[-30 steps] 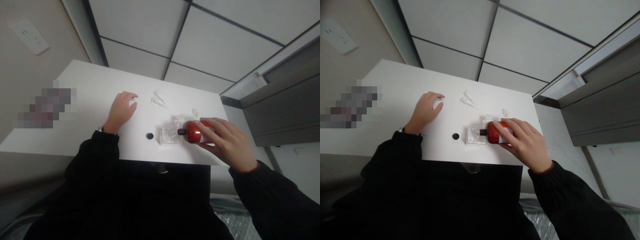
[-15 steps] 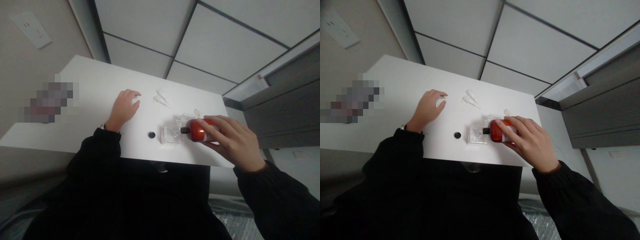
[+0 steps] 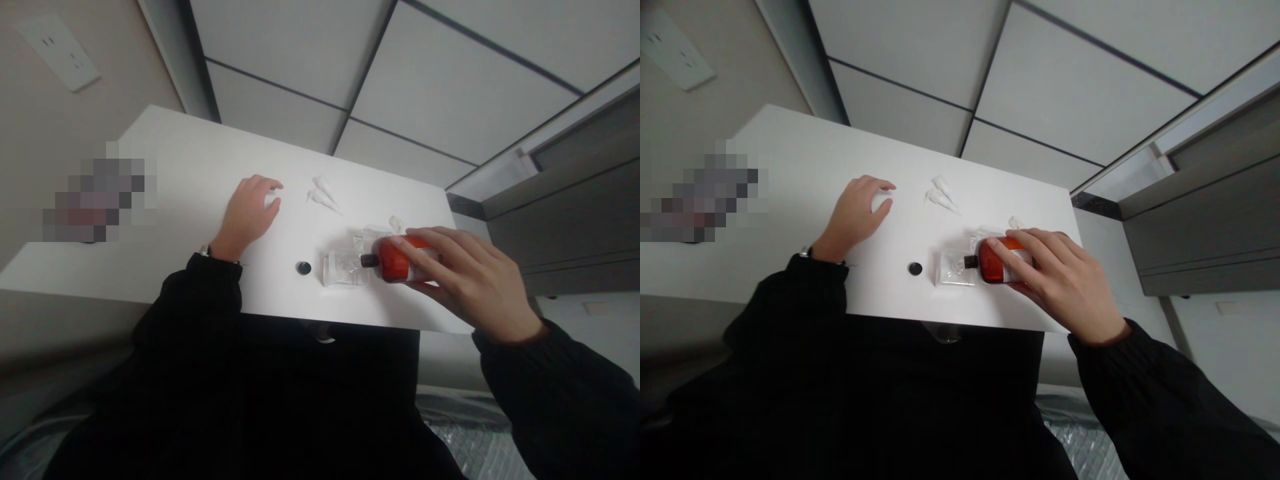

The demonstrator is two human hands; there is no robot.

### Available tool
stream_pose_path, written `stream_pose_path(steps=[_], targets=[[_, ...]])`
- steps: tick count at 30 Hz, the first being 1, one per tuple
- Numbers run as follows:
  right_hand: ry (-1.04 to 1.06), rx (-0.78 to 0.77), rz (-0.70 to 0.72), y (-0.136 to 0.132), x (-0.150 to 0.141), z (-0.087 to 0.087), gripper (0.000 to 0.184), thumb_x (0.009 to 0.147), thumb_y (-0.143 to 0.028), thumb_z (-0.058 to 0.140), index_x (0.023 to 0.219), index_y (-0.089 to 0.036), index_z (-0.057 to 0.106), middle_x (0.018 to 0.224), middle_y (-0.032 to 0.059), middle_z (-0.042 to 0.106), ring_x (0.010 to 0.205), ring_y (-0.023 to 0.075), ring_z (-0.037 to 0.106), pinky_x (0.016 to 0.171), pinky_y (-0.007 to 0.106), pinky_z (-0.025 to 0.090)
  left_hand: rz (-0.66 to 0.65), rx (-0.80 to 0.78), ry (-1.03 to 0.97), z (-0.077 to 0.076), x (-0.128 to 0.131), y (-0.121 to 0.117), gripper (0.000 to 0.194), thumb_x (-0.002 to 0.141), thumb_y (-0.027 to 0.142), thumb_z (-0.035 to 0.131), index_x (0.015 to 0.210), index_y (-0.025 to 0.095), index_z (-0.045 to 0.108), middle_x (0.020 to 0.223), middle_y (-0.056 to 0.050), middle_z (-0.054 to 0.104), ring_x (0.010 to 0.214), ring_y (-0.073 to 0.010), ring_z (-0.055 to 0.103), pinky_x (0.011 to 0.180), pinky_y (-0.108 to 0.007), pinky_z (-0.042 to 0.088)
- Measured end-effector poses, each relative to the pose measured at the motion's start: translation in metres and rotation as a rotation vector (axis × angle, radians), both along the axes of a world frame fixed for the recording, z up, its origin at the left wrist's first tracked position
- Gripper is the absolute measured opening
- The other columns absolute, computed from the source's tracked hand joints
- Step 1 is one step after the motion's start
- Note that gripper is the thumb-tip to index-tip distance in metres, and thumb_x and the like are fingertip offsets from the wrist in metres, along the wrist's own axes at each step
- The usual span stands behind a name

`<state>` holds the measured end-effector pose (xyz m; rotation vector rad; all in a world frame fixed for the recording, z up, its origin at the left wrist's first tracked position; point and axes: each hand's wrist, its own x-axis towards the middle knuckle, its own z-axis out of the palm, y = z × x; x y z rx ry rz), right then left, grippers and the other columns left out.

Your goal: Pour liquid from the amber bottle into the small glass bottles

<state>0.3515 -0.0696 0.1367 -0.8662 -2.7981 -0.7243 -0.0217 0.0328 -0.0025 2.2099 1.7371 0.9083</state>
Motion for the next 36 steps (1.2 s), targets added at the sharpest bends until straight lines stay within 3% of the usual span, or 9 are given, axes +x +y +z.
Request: stream_pose_path(steps=[6,23,36], targets=[[0.028,-0.029,-0.018,0.0004,-0.0002,0.0008,0.079,0.104,-0.027,0.067,0.173,-0.031,0.029,0.140,0.0138,0.074,0.120,0.0329,0.073,0.096,0.047,0.060,-0.003,0.003,-0.017,0.0002,0.0006,-0.0003,0.028,0.097,0.024,0.054,0.122,0.025,0.066,0.126,-0.010,0.070,0.122,-0.0318,0.061,0.117,-0.056,0.046],[0.008,-0.059,-0.025,0.0017,0.0008,0.0062,0.072,0.104,-0.025,0.067,0.169,-0.033,0.039,0.143,0.0137,0.073,0.122,0.0353,0.072,0.096,0.050,0.060,-0.012,-0.010,-0.022,0.0033,0.0010,-0.0021,0.026,0.097,0.024,0.054,0.121,0.026,0.066,0.126,-0.010,0.069,0.124,-0.0330,0.062,0.118,-0.056,0.044],[0.007,-0.114,-0.092,0.0012,0.0020,0.0089,0.067,0.108,-0.025,0.055,0.169,-0.042,0.033,0.149,0.0097,0.069,0.130,0.0369,0.067,0.101,0.057,0.058,-0.015,-0.016,-0.021,0.0005,0.0002,-0.0015,0.025,0.098,0.026,0.053,0.120,0.027,0.065,0.127,-0.011,0.068,0.125,-0.0336,0.061,0.118,-0.056,0.044]])
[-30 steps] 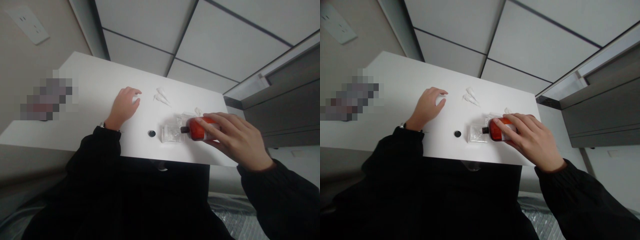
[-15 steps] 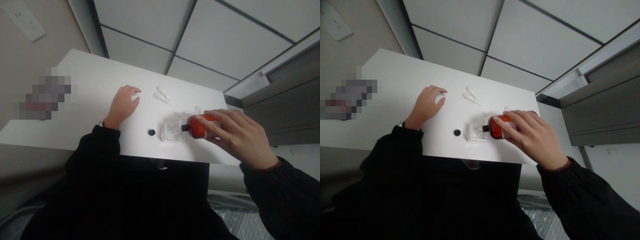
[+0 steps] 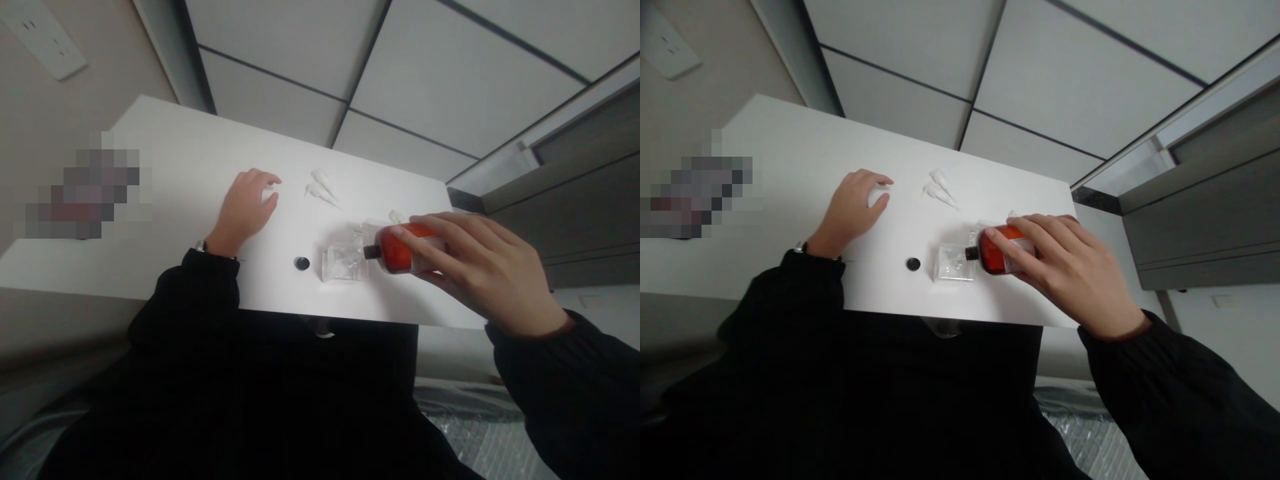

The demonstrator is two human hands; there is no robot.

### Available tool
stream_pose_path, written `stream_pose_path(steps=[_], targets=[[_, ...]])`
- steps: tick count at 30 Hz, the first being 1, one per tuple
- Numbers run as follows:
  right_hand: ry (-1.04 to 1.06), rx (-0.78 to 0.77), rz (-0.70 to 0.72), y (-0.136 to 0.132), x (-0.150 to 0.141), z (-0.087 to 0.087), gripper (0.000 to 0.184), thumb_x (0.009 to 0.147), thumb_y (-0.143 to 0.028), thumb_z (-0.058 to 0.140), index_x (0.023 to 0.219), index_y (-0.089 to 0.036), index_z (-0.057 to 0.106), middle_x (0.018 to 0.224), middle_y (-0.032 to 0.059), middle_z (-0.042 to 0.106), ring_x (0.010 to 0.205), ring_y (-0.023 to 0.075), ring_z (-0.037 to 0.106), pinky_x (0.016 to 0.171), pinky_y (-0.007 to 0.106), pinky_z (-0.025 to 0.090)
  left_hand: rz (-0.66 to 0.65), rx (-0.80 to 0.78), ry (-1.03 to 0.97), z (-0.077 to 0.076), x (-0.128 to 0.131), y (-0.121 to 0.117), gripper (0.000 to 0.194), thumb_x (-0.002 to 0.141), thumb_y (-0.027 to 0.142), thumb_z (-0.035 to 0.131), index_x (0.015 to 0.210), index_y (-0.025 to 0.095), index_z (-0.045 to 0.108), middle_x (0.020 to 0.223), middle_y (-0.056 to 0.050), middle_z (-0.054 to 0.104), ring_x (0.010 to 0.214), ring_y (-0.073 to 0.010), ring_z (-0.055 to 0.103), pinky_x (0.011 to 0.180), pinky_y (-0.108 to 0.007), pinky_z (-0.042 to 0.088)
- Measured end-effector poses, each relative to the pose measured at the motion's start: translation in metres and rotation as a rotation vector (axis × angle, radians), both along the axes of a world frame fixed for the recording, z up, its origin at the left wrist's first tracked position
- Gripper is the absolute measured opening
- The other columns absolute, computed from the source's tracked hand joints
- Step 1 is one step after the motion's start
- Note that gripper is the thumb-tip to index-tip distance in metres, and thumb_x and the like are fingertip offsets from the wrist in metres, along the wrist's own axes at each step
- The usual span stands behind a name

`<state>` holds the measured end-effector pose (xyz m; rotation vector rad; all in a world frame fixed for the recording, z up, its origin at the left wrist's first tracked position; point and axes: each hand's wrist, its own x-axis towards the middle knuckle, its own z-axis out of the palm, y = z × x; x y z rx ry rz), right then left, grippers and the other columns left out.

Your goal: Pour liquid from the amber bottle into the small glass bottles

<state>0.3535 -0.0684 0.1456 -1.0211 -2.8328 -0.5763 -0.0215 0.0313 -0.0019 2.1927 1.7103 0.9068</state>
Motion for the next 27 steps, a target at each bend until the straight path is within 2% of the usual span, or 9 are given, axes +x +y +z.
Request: stream_pose_path(steps=[4,9,17,20,27], targets=[[-0.014,0.006,0.013,0.000,-0.001,0.004,0.067,0.108,-0.025,0.056,0.169,-0.040,0.035,0.149,0.0092,0.069,0.130,0.0365,0.068,0.102,0.056,0.057,0.007,0.011,0.008,-0.003,-0.001,0.002,0.025,0.098,0.026,0.052,0.120,0.027,0.065,0.126,-0.010,0.069,0.124,-0.0330,0.062,0.117,-0.055,0.045],[-0.076,0.061,0.061,0.000,-0.005,0.008,0.072,0.106,-0.023,0.059,0.172,-0.030,0.033,0.147,0.0138,0.070,0.128,0.0373,0.070,0.101,0.053,0.057,0.001,0.026,0.031,-0.005,-0.002,0.003,0.025,0.098,0.027,0.053,0.119,0.026,0.065,0.127,-0.010,0.070,0.124,-0.0323,0.062,0.117,-0.054,0.045],[-0.083,0.067,0.076,0.001,-0.009,0.014,0.089,0.103,-0.018,0.062,0.177,-0.034,0.015,0.144,0.0127,0.072,0.124,0.0353,0.072,0.101,0.051,0.059,0.003,0.022,0.038,-0.002,-0.001,0.002,0.027,0.097,0.026,0.052,0.120,0.026,0.066,0.127,-0.011,0.070,0.123,-0.0332,0.063,0.116,-0.055,0.046],[-0.103,0.053,0.065,0.001,-0.010,0.016,0.089,0.104,-0.017,0.059,0.177,-0.037,0.013,0.144,0.0116,0.071,0.125,0.0348,0.071,0.101,0.052,0.059,0.002,0.016,0.044,-0.002,-0.001,0.002,0.027,0.097,0.027,0.051,0.120,0.025,0.067,0.127,-0.011,0.070,0.123,-0.0329,0.063,0.117,-0.055,0.046],[-0.153,0.045,0.060,0.001,-0.009,0.018,0.087,0.103,-0.015,0.058,0.176,-0.035,0.014,0.145,0.0122,0.070,0.126,0.0357,0.070,0.100,0.053,0.059,0.005,0.032,0.059,-0.004,0.000,0.002,0.028,0.099,0.028,0.051,0.122,0.024,0.067,0.127,-0.011,0.070,0.123,-0.0327,0.063,0.117,-0.054,0.046]])
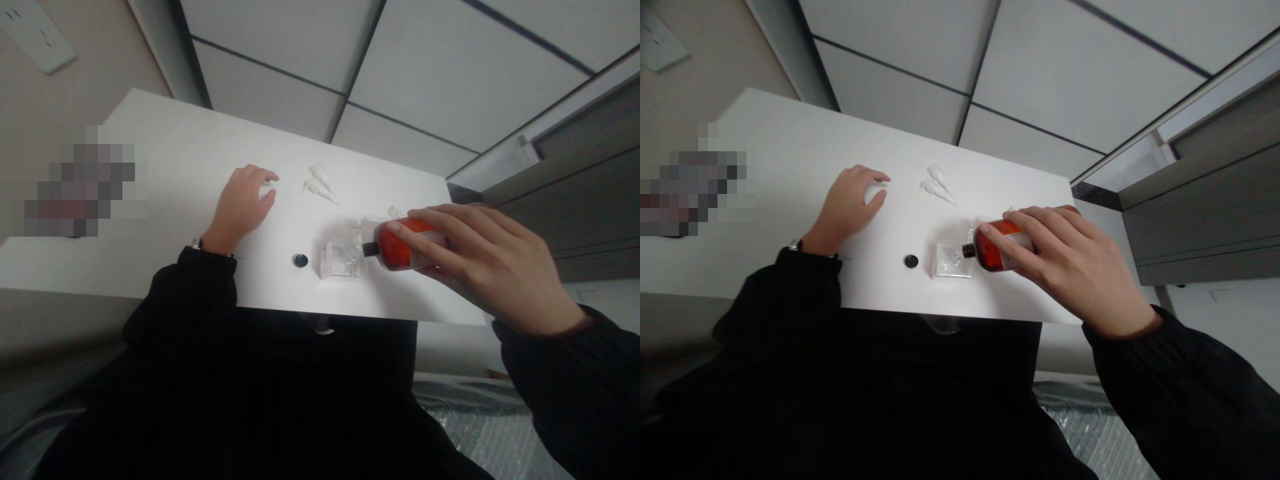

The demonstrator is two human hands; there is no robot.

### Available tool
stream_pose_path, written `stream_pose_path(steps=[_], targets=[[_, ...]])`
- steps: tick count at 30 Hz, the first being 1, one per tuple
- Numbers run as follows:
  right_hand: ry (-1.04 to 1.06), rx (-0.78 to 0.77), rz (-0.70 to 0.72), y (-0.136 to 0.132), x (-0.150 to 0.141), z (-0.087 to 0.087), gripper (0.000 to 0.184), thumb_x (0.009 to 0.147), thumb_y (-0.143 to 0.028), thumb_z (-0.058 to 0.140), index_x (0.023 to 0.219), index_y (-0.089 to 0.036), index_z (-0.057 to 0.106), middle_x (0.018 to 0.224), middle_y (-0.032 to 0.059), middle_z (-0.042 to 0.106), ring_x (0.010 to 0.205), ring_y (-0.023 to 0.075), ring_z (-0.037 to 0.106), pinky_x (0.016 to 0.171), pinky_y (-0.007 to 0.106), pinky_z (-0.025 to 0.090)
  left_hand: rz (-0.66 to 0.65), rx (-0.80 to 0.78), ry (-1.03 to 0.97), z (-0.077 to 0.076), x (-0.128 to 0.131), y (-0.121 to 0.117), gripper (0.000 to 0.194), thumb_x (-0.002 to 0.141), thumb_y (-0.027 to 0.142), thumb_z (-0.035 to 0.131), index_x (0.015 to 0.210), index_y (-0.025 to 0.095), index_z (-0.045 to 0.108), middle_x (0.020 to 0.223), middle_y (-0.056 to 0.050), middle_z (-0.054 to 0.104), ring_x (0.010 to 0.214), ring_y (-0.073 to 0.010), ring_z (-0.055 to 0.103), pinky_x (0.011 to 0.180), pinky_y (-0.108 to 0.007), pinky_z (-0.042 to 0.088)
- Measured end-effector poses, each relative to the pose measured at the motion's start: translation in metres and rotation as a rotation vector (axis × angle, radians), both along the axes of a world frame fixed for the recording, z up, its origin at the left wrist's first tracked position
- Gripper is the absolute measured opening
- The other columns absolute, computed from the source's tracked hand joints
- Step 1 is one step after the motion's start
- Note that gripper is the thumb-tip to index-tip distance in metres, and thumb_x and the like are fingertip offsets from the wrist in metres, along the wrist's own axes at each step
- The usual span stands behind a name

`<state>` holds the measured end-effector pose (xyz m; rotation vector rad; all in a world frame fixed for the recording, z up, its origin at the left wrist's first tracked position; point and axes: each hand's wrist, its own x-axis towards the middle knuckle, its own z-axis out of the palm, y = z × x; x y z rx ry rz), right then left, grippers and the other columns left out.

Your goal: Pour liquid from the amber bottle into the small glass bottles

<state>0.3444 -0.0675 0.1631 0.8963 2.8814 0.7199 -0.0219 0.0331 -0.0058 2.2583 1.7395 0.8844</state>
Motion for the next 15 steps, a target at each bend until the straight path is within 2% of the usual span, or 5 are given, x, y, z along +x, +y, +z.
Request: stream_pose_path(steps=[3,6,12,15], targets=[[-0.005,0.001,-0.004,0.000,0.000,-0.001,0.081,0.104,-0.017,0.059,0.174,-0.033,0.021,0.143,0.0138,0.071,0.125,0.0359,0.070,0.098,0.052,0.059,0.003,-0.008,0.004,0.002,0.001,-0.001,0.028,0.099,0.028,0.051,0.121,0.025,0.067,0.127,-0.011,0.070,0.123,-0.0330,0.062,0.116,-0.055,0.046],[0.023,0.003,-0.003,-0.001,0.001,-0.004,0.071,0.104,-0.020,0.062,0.169,-0.028,0.035,0.140,0.0158,0.072,0.123,0.0364,0.071,0.093,0.049,0.060,0.004,-0.028,0.016,0.006,0.001,-0.002,0.028,0.099,0.028,0.050,0.121,0.024,0.067,0.128,-0.012,0.070,0.124,-0.0323,0.062,0.116,-0.053,0.046],[0.135,-0.017,-0.024,0.000,0.006,-0.017,0.060,0.104,-0.031,0.067,0.161,-0.027,0.050,0.140,0.0132,0.074,0.120,0.0345,0.073,0.088,0.046,0.062,-0.018,-0.043,0.045,0.010,0.000,-0.003,0.027,0.101,0.027,0.050,0.123,0.022,0.066,0.128,-0.009,0.070,0.125,-0.0266,0.061,0.119,-0.048,0.045],[0.194,-0.029,-0.036,-0.001,0.006,-0.022,0.056,0.104,-0.035,0.069,0.157,-0.025,0.055,0.135,0.0120,0.076,0.115,0.0327,0.075,0.083,0.043,0.062,-0.011,-0.040,0.054,0.010,0.000,-0.002,0.027,0.100,0.027,0.051,0.122,0.022,0.067,0.128,-0.009,0.071,0.125,-0.0264,0.062,0.119,-0.047,0.046]])
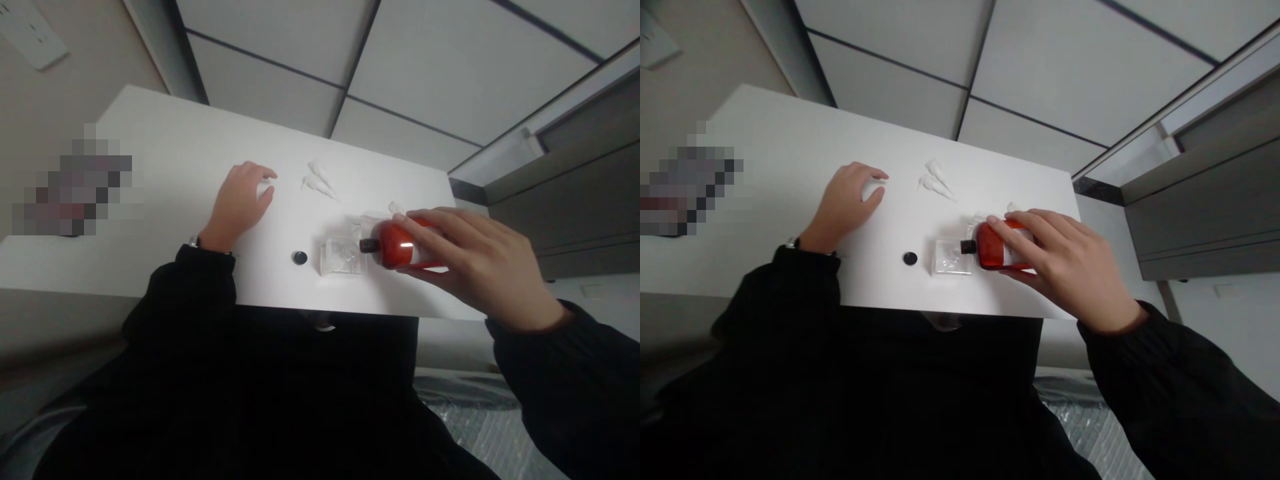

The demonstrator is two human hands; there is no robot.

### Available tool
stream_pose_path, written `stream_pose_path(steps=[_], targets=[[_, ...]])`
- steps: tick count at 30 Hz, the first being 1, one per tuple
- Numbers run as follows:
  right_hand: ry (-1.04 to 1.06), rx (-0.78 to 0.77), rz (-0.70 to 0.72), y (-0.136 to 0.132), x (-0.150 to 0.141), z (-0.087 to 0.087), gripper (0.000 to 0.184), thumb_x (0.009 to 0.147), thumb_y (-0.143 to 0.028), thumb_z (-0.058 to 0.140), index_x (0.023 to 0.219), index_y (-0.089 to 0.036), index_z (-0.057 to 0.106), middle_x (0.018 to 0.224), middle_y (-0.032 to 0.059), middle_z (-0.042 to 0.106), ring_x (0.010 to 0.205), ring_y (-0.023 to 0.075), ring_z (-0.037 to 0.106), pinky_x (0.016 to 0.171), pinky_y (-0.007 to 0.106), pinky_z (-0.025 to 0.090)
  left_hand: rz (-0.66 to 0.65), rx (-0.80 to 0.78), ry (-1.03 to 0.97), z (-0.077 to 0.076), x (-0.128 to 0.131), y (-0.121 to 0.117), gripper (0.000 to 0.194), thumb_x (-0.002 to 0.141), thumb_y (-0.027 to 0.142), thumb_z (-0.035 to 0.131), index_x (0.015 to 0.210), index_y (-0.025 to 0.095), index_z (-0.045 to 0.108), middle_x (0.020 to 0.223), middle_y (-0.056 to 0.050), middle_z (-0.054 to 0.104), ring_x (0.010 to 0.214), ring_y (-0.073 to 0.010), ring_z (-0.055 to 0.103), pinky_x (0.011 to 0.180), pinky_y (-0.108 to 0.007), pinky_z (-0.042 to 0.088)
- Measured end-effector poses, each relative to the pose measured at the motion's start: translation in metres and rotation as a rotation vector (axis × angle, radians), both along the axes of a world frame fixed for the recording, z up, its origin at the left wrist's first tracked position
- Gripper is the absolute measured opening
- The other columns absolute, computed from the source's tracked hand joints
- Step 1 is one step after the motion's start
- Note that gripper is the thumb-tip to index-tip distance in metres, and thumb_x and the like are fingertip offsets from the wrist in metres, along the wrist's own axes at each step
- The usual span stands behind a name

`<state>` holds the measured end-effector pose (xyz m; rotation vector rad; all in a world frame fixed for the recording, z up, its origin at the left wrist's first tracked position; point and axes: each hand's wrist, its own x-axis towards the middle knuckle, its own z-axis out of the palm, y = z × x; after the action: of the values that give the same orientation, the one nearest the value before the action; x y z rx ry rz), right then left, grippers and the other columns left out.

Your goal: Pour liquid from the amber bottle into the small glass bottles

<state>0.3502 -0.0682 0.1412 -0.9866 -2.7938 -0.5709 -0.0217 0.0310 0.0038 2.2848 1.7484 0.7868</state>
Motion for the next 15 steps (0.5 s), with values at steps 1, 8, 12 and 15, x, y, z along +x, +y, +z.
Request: stream_pose_path(steps=[1,8,12,15], targets=[[0.025,-0.006,-0.004,-0.001,0.000,-0.001,0.057,0.103,-0.037,0.069,0.157,-0.025,0.055,0.134,0.0121,0.077,0.114,0.0325,0.076,0.082,0.042,0.063,0.004,0.002,0.004,0.000,0.000,0.000,0.028,0.100,0.027,0.051,0.122,0.021,0.067,0.127,-0.009,0.071,0.125,-0.0269,0.063,0.118,-0.047,0.046],[0.329,-0.091,-0.128,0.004,0.025,-0.008,0.081,0.093,-0.058,0.079,0.163,-0.028,0.050,0.136,0.0146,0.074,0.116,0.0350,0.074,0.092,0.050,0.065,0.004,0.026,-0.016,0.001,0.000,0.000,0.029,0.098,0.027,0.050,0.120,0.022,0.068,0.128,-0.012,0.073,0.123,-0.0313,0.065,0.115,-0.051,0.049],[0.341,-0.045,-0.215,0.018,0.050,-0.012,0.080,0.094,-0.053,0.079,0.164,-0.030,0.048,0.138,0.0159,0.072,0.120,0.0370,0.072,0.095,0.055,0.064,-0.003,0.045,-0.028,0.000,-0.002,0.001,0.029,0.097,0.028,0.050,0.119,0.023,0.069,0.127,-0.013,0.074,0.123,-0.0329,0.066,0.115,-0.054,0.050],[0.247,0.027,-0.236,0.027,0.060,-0.018,0.072,0.096,-0.048,0.077,0.160,-0.025,0.052,0.137,0.0178,0.073,0.119,0.0371,0.073,0.091,0.053,0.065,-0.016,0.048,-0.025,-0.001,-0.004,0.002,0.030,0.097,0.030,0.049,0.118,0.021,0.069,0.126,-0.014,0.074,0.123,-0.0334,0.067,0.114,-0.054,0.051]])
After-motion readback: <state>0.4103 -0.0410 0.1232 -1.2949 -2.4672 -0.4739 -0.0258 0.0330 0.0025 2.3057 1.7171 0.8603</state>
